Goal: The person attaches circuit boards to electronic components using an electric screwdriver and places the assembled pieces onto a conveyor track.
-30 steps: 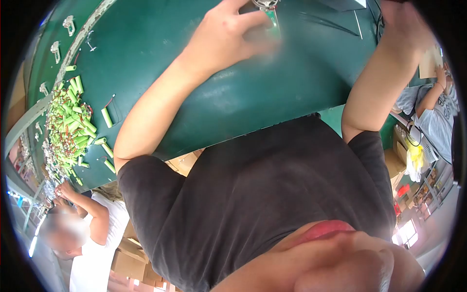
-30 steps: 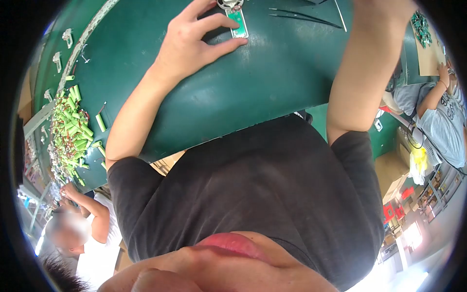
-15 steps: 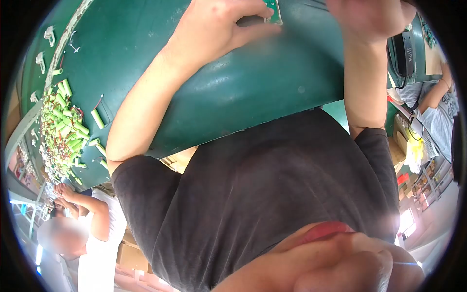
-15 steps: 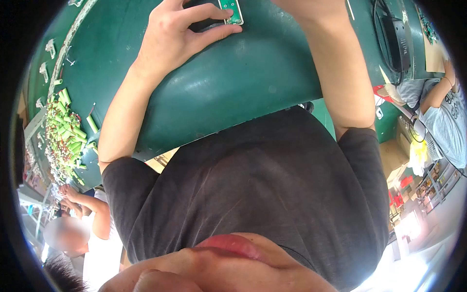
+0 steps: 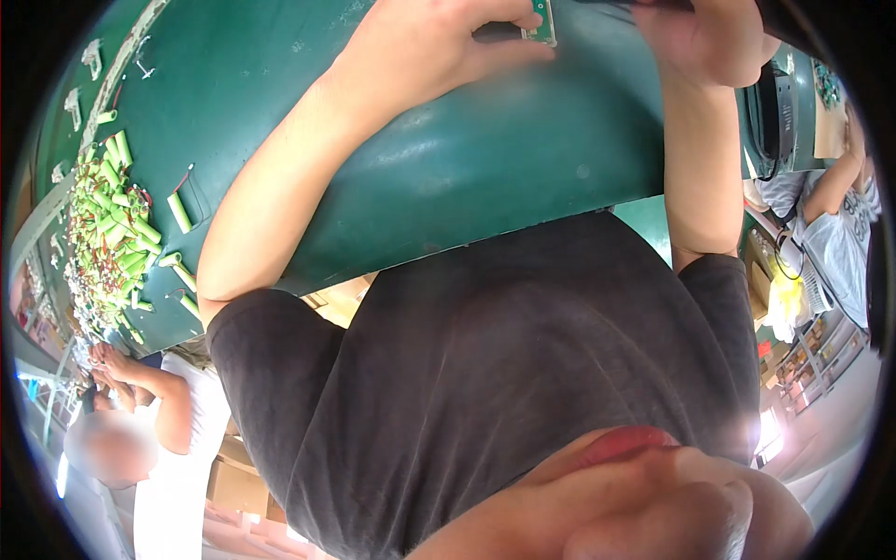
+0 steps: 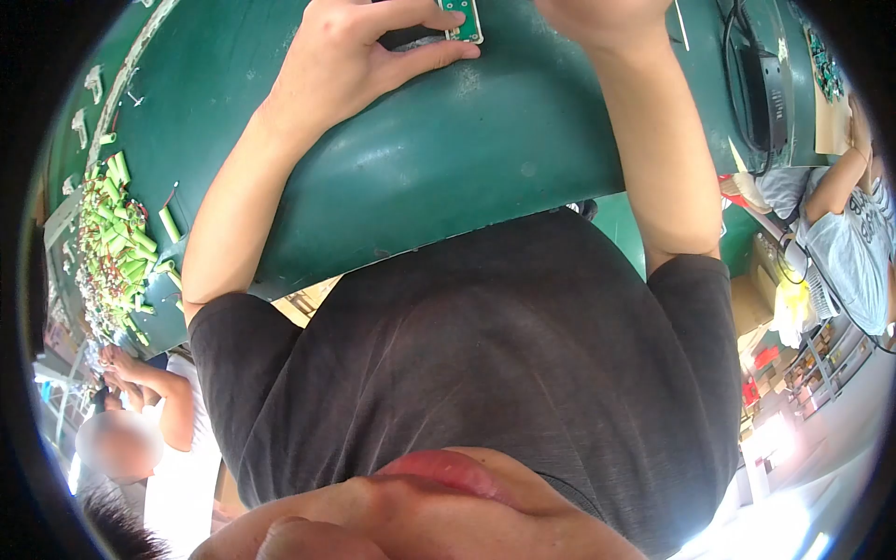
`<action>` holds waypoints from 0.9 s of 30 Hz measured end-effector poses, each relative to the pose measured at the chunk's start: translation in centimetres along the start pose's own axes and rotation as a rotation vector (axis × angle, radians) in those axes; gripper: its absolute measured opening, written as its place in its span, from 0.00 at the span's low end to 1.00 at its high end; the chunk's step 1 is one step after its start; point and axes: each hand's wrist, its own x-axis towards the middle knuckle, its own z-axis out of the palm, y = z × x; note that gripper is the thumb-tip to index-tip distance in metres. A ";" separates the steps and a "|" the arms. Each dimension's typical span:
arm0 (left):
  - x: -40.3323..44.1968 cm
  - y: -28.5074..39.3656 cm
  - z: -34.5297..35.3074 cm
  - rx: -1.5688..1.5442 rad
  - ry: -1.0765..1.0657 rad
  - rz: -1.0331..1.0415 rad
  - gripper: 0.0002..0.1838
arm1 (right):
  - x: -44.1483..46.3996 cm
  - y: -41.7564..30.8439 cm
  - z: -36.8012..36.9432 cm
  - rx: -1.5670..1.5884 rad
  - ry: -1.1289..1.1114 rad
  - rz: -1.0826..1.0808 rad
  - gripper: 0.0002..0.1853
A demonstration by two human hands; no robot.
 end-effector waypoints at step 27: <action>7.1 -11.0 -8.8 0.430 0.150 -0.292 0.11 | -1.6 0.8 0.3 -0.197 0.343 0.170 0.20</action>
